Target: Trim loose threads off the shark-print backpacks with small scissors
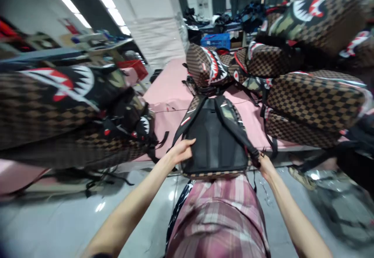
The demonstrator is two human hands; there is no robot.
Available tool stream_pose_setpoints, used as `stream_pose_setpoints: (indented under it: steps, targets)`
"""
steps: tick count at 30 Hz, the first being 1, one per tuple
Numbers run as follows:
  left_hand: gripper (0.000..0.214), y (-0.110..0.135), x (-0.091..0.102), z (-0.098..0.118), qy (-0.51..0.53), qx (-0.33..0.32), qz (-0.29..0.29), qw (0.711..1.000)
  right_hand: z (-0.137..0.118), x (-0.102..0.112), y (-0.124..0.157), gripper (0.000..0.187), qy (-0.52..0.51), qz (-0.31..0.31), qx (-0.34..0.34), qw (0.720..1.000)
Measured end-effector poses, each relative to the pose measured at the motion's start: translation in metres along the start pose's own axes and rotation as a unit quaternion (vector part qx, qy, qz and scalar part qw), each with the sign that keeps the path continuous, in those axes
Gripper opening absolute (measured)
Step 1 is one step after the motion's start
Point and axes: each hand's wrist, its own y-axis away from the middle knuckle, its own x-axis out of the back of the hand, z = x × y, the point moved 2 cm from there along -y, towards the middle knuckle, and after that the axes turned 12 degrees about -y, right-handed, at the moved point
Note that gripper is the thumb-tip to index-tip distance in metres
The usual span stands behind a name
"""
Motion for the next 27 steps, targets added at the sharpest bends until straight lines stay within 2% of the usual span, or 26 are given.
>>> stream_pose_setpoints:
  steps: [1, 4, 5, 6, 7, 8, 9, 10, 11, 12, 14, 15, 16, 17, 19, 20, 21, 23, 25, 27]
  targets:
    - [0.022, 0.001, 0.013, -0.011, -0.038, -0.019, 0.028, 0.999, -0.001, 0.003, 0.001, 0.020, 0.000, 0.029, 0.017, 0.999]
    - [0.017, 0.010, 0.047, -0.030, -0.109, -0.047, 0.048, 0.992, -0.017, 0.011, 0.009, 0.031, 0.007, 0.103, 0.077, 0.992]
    - [0.018, 0.015, 0.057, -0.031, -0.166, -0.072, 0.076, 0.981, -0.026, 0.011, 0.017, 0.031, 0.028, 0.119, 0.109, 0.986]
    - [0.022, 0.022, 0.067, -0.028, -0.246, -0.113, 0.130, 0.954, -0.035, 0.009, 0.026, 0.031, 0.069, 0.121, 0.147, 0.979]
    - [0.029, 0.029, 0.076, -0.024, -0.339, -0.162, 0.200, 0.905, -0.044, 0.004, 0.038, 0.030, 0.132, 0.106, 0.188, 0.968]
    - [0.038, 0.035, 0.084, -0.020, -0.431, -0.209, 0.271, 0.835, -0.051, -0.005, 0.051, 0.030, 0.211, 0.074, 0.228, 0.948]
    - [0.047, 0.040, 0.091, -0.016, -0.508, -0.240, 0.327, 0.760, -0.055, -0.015, 0.064, 0.030, 0.298, 0.032, 0.259, 0.918]
    - [0.054, 0.042, 0.098, -0.015, -0.567, -0.254, 0.357, 0.698, -0.056, -0.026, 0.076, 0.033, 0.379, -0.009, 0.276, 0.883]
    - [0.058, 0.041, 0.104, -0.016, -0.612, -0.249, 0.359, 0.660, -0.054, -0.036, 0.085, 0.039, 0.446, -0.035, 0.276, 0.851]
    - [0.059, 0.037, 0.111, -0.018, -0.642, -0.230, 0.345, 0.645, -0.051, -0.044, 0.091, 0.045, 0.500, -0.043, 0.265, 0.823]
    - [0.056, 0.027, 0.127, -0.024, -0.662, -0.181, 0.313, 0.656, -0.043, -0.052, 0.091, 0.050, 0.560, -0.022, 0.229, 0.796]
    - [0.055, 0.021, 0.134, -0.027, -0.655, -0.170, 0.302, 0.671, -0.041, -0.052, 0.086, 0.049, 0.558, -0.006, 0.214, 0.801]
    - [0.055, 0.016, 0.140, -0.028, -0.640, -0.170, 0.294, 0.690, -0.040, -0.050, 0.079, 0.046, 0.529, 0.009, 0.206, 0.823]
    - [0.057, 0.012, 0.146, -0.030, -0.617, -0.173, 0.284, 0.713, -0.042, -0.046, 0.070, 0.041, 0.470, 0.023, 0.201, 0.859]
    - [0.059, 0.004, 0.154, -0.030, -0.550, -0.168, 0.247, 0.780, -0.049, -0.035, 0.052, 0.035, 0.277, 0.036, 0.188, 0.942]
    - [0.059, 0.001, 0.156, -0.030, -0.509, -0.155, 0.227, 0.815, -0.054, -0.030, 0.044, 0.034, 0.166, 0.032, 0.173, 0.970]
    - [0.057, -0.001, 0.158, -0.029, -0.466, -0.137, 0.216, 0.847, -0.059, -0.027, 0.038, 0.032, 0.067, 0.020, 0.156, 0.985]
    - [0.047, -0.001, 0.160, -0.025, -0.388, -0.110, 0.224, 0.887, -0.067, -0.027, 0.031, 0.029, -0.065, -0.025, 0.114, 0.991]
    - [0.030, 0.004, 0.158, -0.015, -0.316, -0.114, 0.274, 0.901, -0.071, -0.032, 0.029, 0.026, -0.116, -0.059, 0.080, 0.988]
    - [0.015, 0.009, 0.149, -0.002, -0.233, -0.146, 0.307, 0.911, -0.070, -0.038, 0.030, 0.024, -0.138, -0.067, 0.063, 0.986]
